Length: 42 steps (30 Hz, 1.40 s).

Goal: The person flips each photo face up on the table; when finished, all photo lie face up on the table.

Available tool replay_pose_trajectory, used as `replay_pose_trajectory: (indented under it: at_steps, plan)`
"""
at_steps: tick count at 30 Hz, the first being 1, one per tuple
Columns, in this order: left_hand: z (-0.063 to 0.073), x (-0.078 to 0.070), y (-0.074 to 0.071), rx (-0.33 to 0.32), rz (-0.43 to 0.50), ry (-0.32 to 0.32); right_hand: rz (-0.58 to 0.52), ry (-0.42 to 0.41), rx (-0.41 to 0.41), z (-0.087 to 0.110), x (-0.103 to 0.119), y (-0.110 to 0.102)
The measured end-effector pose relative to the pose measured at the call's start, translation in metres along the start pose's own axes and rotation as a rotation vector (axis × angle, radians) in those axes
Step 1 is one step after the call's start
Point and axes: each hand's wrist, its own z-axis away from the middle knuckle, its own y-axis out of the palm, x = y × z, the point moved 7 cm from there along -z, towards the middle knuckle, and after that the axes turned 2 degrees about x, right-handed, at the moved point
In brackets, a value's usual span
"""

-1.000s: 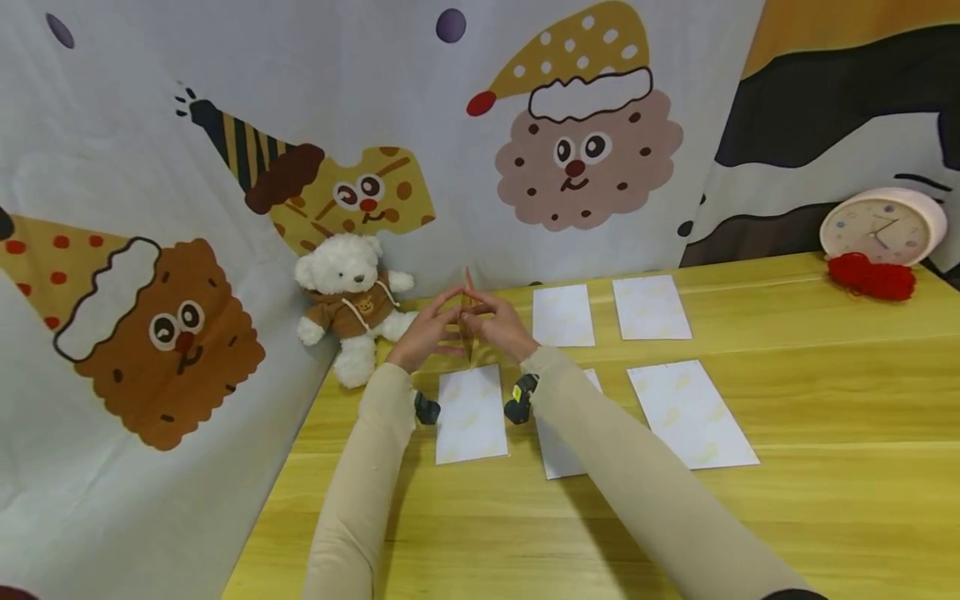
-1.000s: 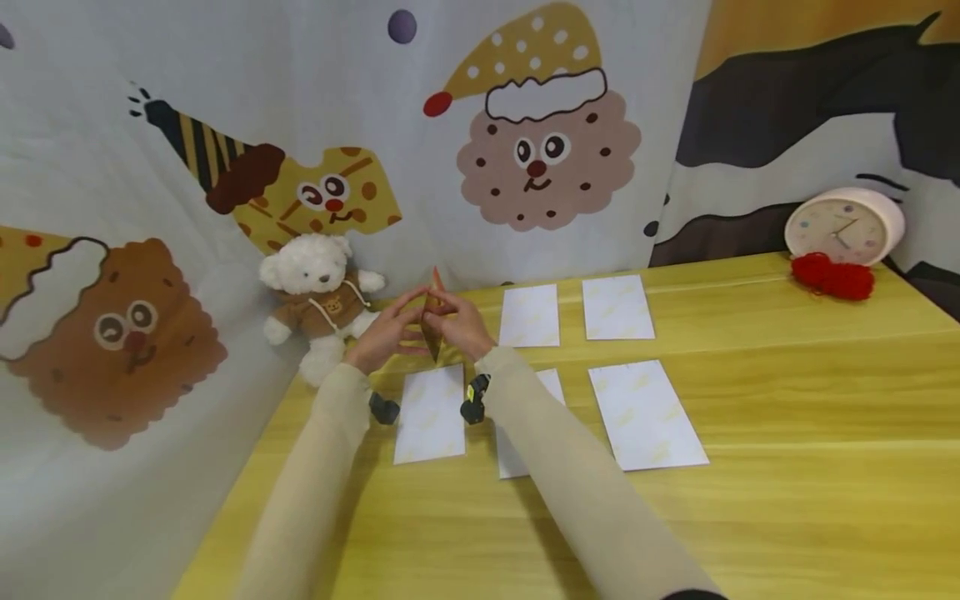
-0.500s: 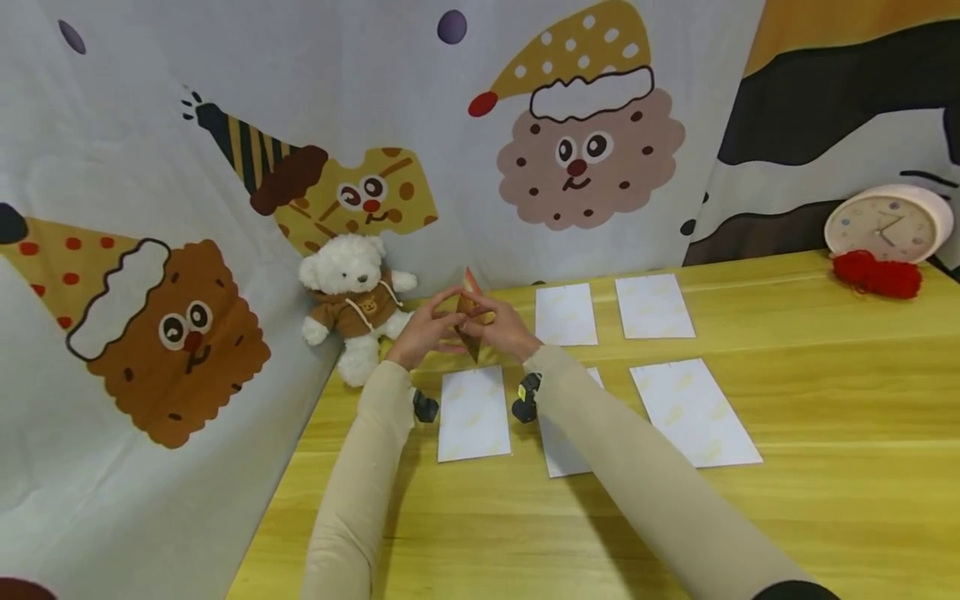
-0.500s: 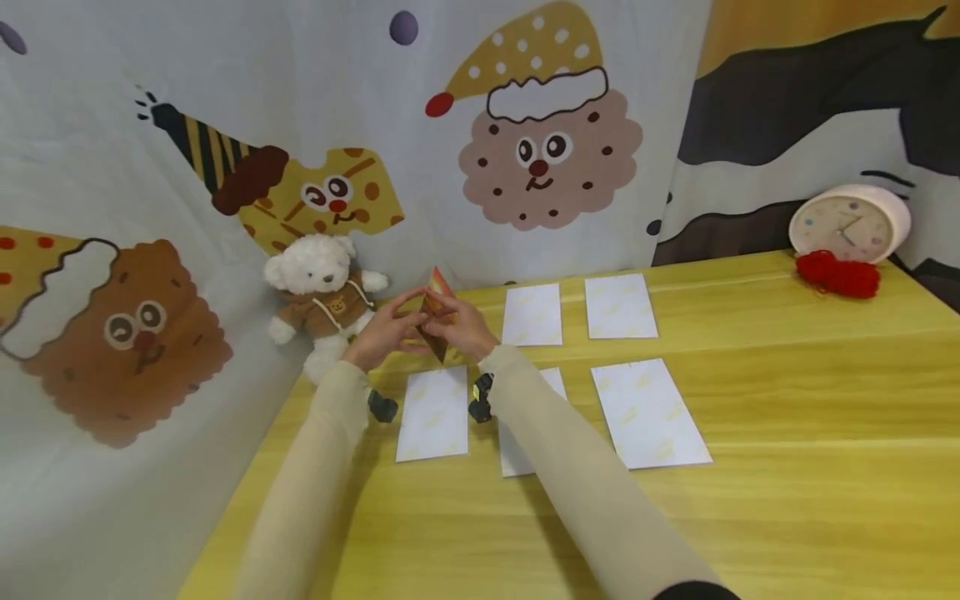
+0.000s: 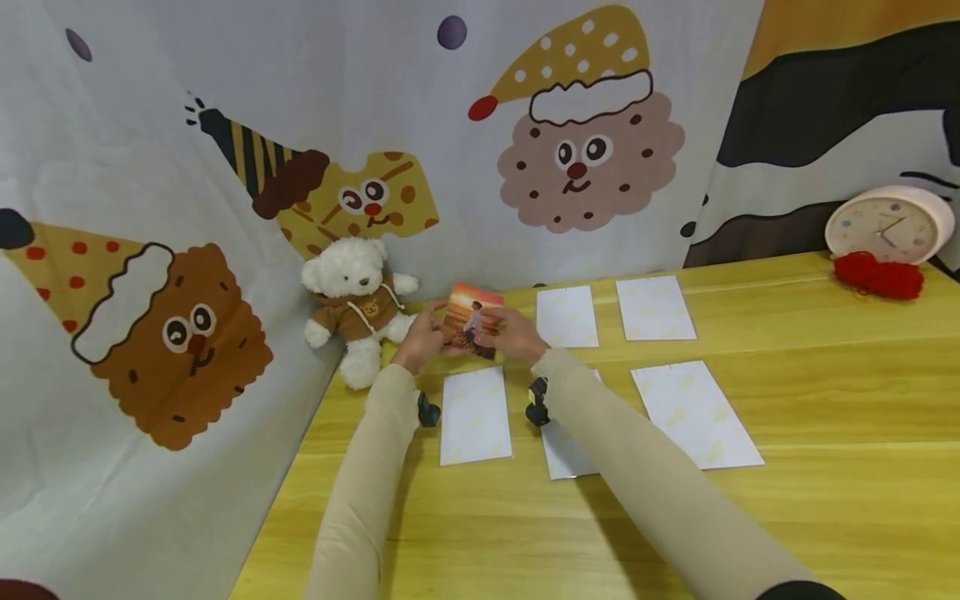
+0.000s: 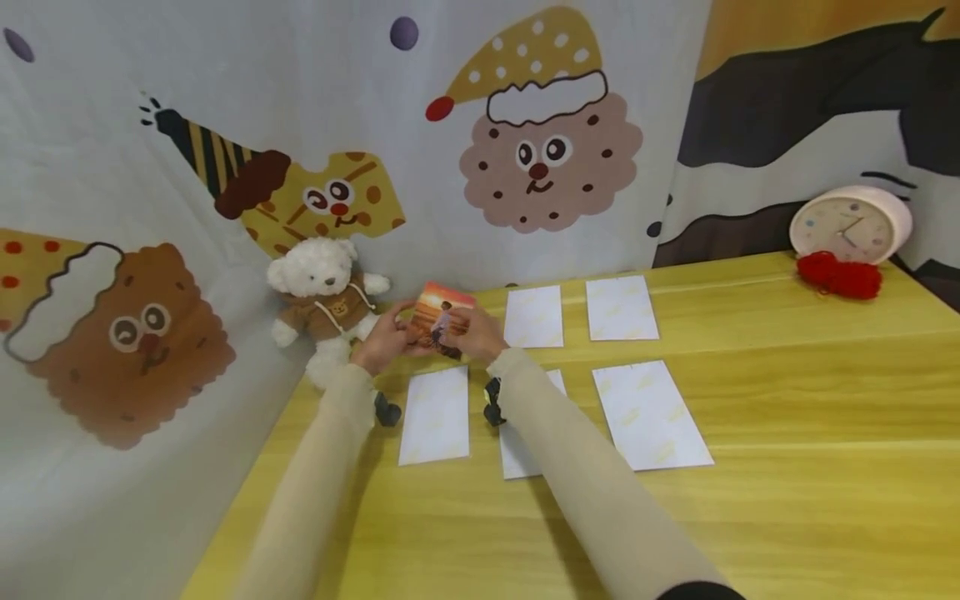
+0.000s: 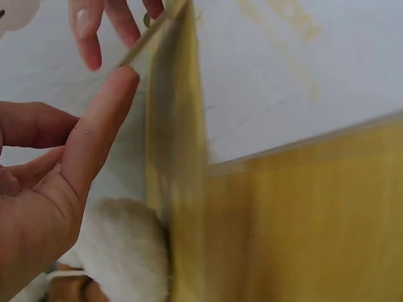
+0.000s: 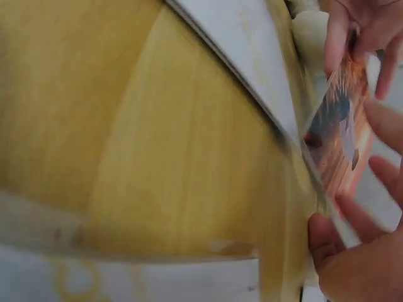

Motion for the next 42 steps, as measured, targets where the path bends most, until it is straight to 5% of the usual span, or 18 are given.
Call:
replay_pose_trajectory:
  at_steps: [6,9,12,18,21,28,35,42]
  plan:
    - [0.0,0.008,-0.005,-0.061,0.171,0.011,-0.024,0.07,-0.004,-0.002,-0.004,-0.004]
    - [-0.002,0.009,-0.001,-0.043,0.153,-0.002,-0.033,0.072,-0.024,0.0,-0.002,-0.008]
    - [-0.005,0.012,0.002,-0.029,0.02,-0.047,0.008,0.071,-0.053,0.002,0.0,-0.013]
    - [-0.008,0.005,0.001,-0.065,-0.6,-0.056,0.341,0.023,-0.08,-0.004,0.003,-0.015]
    - [-0.008,-0.001,0.005,-0.07,-0.777,-0.044,0.5,0.029,-0.079,-0.006,0.0,-0.014]
    - [-0.011,-0.006,0.013,-0.064,-0.911,-0.073,0.86,-0.07,-0.014,-0.003,0.004,-0.005]
    - [-0.01,-0.003,0.013,-0.092,-0.967,-0.065,0.869,-0.132,-0.036,-0.002,0.005,0.001]
    - [-0.014,-0.002,0.014,-0.147,-0.981,-0.002,0.865,-0.101,-0.028,-0.002,0.003,0.004]
